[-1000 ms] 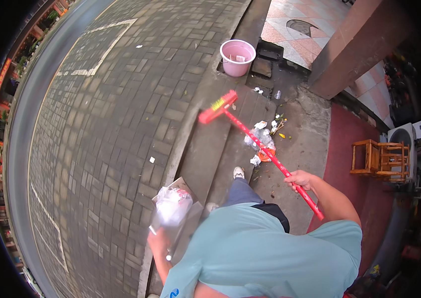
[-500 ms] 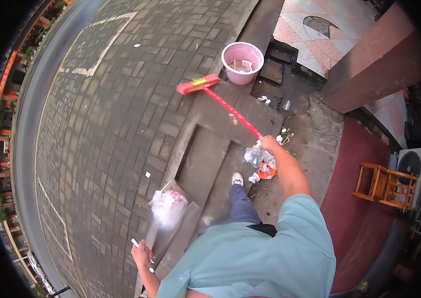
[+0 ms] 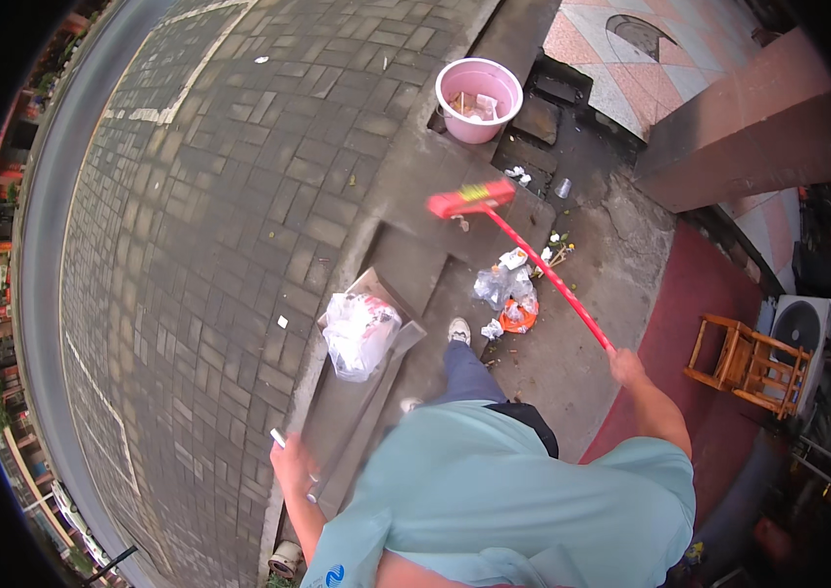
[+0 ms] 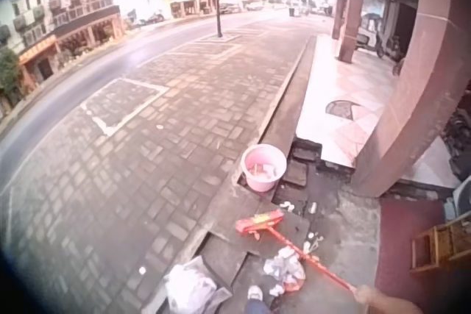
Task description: The person sweeps a red mat and concrete steps outside a storefront using a broom and dustpan. They move a wooden chair aside to access the area, sweep debris into the dustpan, and deposit it into a pink bucket.
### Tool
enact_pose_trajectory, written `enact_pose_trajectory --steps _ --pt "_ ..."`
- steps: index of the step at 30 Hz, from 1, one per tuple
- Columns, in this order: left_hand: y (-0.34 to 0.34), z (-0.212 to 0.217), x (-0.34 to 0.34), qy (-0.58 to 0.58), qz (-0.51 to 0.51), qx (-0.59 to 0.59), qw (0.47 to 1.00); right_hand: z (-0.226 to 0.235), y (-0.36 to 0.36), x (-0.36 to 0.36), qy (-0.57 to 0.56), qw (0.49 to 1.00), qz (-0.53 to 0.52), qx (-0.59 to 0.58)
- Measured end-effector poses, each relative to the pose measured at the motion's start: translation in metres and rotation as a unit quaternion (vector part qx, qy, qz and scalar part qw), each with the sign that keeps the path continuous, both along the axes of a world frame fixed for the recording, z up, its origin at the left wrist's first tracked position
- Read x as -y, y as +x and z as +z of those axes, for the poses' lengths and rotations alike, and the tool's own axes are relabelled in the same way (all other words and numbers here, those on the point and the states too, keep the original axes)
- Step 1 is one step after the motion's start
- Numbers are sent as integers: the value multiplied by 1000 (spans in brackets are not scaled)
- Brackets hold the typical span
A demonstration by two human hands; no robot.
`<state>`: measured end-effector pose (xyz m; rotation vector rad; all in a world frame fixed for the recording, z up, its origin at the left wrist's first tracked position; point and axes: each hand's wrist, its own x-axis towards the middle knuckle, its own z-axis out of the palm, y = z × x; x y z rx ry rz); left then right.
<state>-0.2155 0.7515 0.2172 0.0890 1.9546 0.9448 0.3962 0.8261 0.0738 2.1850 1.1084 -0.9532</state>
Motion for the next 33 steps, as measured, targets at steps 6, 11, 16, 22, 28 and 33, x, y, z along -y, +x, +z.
enact_pose_trajectory --steps 6,11,16,22,28,33 --pt "10 5 -35 -2 -71 10 997 -64 -80 -62 -42 996 -25 -69" --pt "11 8 -26 -10 -110 -15 994 -63 -25 29 -76 996 -35 8" --pt "-1 -3 -17 -2 -145 -29 989 19 2 72 -109 989 -61 72" --pt "-20 -13 -2 31 -208 -18 978 14 -1 201 6 986 -156 66" --pt "-55 -31 18 43 -309 0 950 -64 -109 394 57 905 -418 -48" --pt "-64 -30 28 54 -386 -10 921 -32 -242 508 60 689 -714 -105"
